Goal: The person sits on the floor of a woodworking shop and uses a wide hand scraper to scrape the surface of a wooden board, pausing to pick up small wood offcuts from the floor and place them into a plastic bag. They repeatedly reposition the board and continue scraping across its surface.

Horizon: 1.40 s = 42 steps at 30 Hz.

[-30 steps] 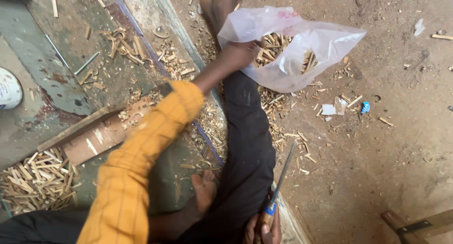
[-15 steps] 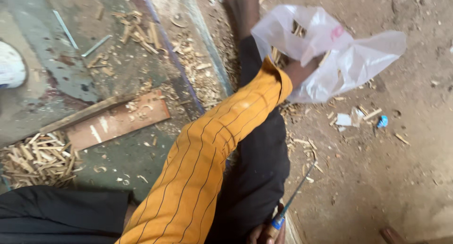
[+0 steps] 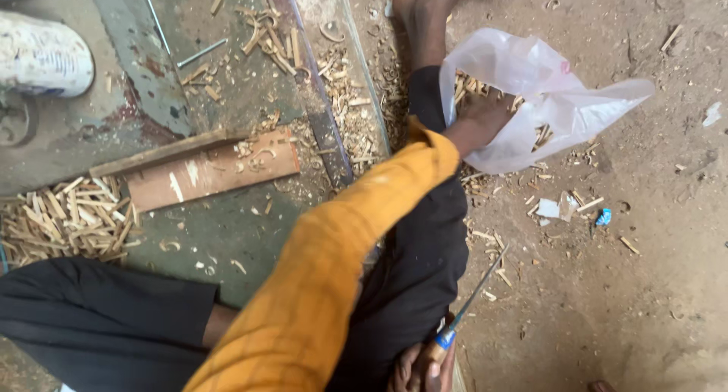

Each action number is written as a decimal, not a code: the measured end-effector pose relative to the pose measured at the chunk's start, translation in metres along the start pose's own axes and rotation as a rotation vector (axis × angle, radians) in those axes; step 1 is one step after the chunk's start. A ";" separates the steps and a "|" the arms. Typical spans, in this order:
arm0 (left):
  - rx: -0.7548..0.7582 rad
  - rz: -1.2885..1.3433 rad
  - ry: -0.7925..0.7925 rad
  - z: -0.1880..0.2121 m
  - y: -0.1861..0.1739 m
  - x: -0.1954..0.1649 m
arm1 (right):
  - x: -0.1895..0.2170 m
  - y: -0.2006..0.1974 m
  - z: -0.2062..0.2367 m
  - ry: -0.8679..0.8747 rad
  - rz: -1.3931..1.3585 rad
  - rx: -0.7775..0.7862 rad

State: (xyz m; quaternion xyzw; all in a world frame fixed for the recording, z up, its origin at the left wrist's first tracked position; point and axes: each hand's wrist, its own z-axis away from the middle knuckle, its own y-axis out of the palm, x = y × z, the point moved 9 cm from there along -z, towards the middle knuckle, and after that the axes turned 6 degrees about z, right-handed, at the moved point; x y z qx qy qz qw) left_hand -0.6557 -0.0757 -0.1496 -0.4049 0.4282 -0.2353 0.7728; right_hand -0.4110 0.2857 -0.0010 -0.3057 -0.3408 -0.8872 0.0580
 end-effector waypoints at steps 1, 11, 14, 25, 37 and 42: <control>-0.099 0.073 0.091 0.011 -0.010 -0.001 | 0.000 0.002 0.000 0.001 -0.004 0.004; -0.820 0.140 0.007 0.169 -0.214 0.152 | 0.003 0.028 0.000 0.045 0.015 0.031; -0.783 0.146 -0.459 0.212 -0.242 0.245 | 0.006 0.037 0.001 0.009 0.069 0.002; -0.556 0.167 -0.537 0.234 -0.223 0.278 | 0.012 0.081 0.015 -0.030 0.295 -0.066; -0.617 0.464 -0.448 0.291 -0.205 0.240 | 0.003 0.076 0.024 -0.106 0.403 -0.103; -0.711 0.106 -0.225 0.298 -0.225 0.231 | 0.002 0.073 0.026 -0.085 0.363 -0.068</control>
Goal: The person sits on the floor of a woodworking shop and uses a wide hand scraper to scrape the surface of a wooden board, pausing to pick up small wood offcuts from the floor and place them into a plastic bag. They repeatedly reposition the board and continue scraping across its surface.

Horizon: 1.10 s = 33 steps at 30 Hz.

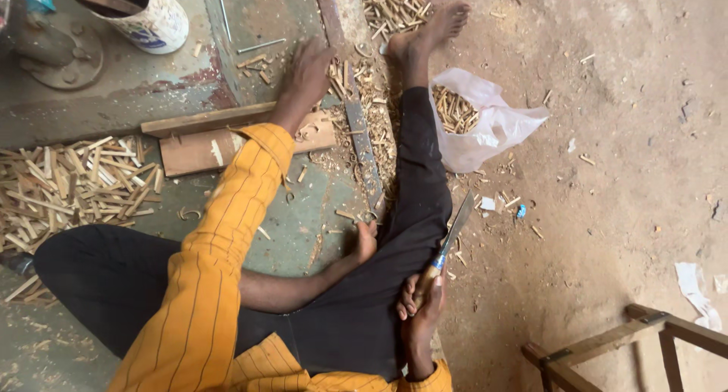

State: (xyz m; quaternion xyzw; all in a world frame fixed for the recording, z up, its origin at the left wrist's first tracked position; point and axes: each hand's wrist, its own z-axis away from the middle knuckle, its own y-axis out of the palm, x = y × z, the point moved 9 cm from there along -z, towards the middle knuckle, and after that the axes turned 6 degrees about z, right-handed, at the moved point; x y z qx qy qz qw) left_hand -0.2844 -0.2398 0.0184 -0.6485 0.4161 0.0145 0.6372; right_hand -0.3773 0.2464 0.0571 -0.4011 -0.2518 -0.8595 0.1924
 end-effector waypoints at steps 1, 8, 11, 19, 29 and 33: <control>0.009 0.014 0.065 -0.001 0.001 -0.003 | 0.001 0.001 -0.002 -0.006 -0.019 0.011; 0.119 0.135 -0.086 0.006 0.013 0.019 | -0.009 -0.013 -0.005 0.004 -0.003 0.003; 0.173 0.259 -0.129 0.001 0.017 0.019 | -0.013 -0.015 -0.007 0.007 -0.068 0.034; 0.233 0.075 -0.125 -0.003 0.015 -0.001 | 0.004 -0.005 -0.002 0.012 0.029 -0.004; 0.140 -0.012 -0.118 -0.022 0.027 -0.011 | 0.005 -0.003 -0.003 0.035 0.011 -0.015; 0.145 -0.080 -0.104 -0.036 0.041 -0.025 | 0.004 -0.004 -0.005 0.015 -0.009 -0.003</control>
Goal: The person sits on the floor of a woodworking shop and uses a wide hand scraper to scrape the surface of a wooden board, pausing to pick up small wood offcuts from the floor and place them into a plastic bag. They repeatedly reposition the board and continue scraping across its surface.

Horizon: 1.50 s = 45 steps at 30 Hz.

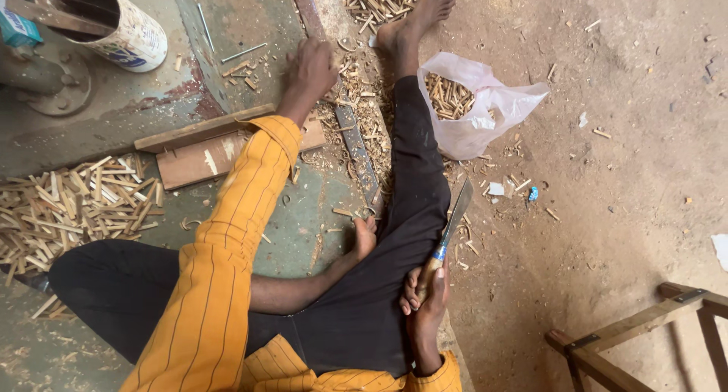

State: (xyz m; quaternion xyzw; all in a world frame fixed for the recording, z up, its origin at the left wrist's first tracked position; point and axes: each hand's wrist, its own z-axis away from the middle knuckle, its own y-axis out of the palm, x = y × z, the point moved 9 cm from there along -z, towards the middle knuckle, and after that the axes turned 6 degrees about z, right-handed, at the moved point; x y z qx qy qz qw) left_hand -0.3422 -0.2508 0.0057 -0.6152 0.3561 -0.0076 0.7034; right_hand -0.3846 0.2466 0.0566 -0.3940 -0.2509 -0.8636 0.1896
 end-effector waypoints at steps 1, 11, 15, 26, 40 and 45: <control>0.094 0.074 -0.073 0.000 0.010 0.005 | -0.001 -0.001 0.000 -0.003 -0.021 0.005; 0.211 0.140 -0.389 0.019 -0.002 0.064 | 0.004 0.005 0.001 0.017 -0.041 0.002; 0.270 0.156 -0.171 0.035 0.037 0.007 | 0.011 0.012 0.004 -0.029 0.015 -0.055; 0.406 -0.197 -0.379 0.027 -0.003 0.047 | 0.013 0.012 0.005 -0.036 0.012 -0.060; 0.201 0.309 -0.246 0.016 -0.034 0.033 | 0.009 0.009 0.004 -0.046 0.037 -0.117; -0.011 -0.177 -0.270 0.017 -0.111 0.113 | 0.015 0.013 0.005 -0.050 0.092 -0.115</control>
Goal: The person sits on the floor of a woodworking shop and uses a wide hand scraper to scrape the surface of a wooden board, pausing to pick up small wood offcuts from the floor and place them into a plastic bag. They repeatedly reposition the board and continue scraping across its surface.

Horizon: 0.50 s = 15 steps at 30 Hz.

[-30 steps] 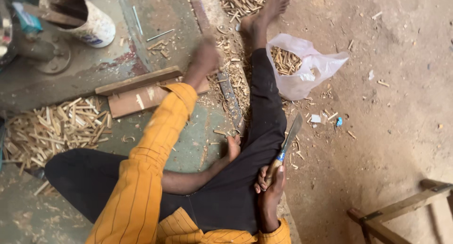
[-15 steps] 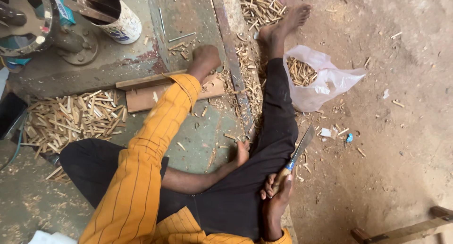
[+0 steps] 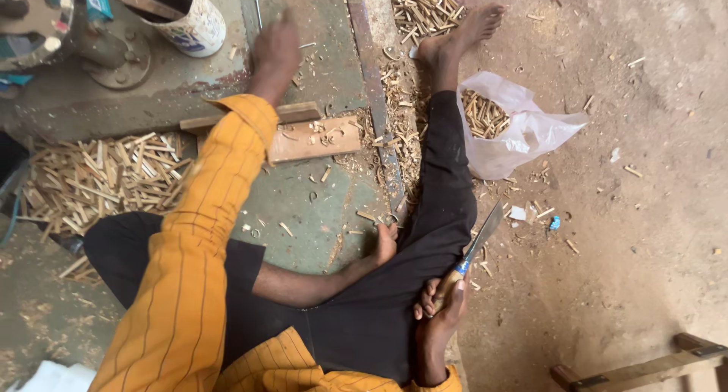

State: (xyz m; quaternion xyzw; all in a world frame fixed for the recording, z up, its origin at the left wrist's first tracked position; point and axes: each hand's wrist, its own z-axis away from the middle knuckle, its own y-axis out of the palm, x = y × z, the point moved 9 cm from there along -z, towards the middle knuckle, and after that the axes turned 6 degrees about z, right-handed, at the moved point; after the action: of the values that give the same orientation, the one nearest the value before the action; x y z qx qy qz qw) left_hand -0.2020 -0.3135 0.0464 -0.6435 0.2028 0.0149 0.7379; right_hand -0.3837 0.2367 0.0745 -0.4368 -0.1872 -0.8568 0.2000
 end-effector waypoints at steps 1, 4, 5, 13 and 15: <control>0.024 -0.043 -0.003 -0.003 0.002 0.008 | 0.001 0.001 0.000 0.008 -0.001 -0.004; 0.113 -0.146 -0.012 -0.001 0.022 0.016 | 0.003 0.006 0.001 0.003 -0.021 0.003; 0.147 -0.157 -0.017 -0.001 0.030 0.011 | 0.003 0.006 0.001 0.005 -0.022 -0.003; 0.116 -0.127 0.033 0.004 0.035 -0.013 | -0.001 0.000 -0.001 0.031 -0.021 -0.015; 0.143 -0.169 0.058 0.004 0.030 -0.010 | 0.000 0.001 -0.001 0.021 -0.017 -0.005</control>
State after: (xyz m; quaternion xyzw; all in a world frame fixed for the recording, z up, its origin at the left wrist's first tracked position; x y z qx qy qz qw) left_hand -0.2191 -0.3023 0.0215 -0.6043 0.1698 -0.0806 0.7743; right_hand -0.3839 0.2349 0.0743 -0.4269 -0.1865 -0.8634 0.1933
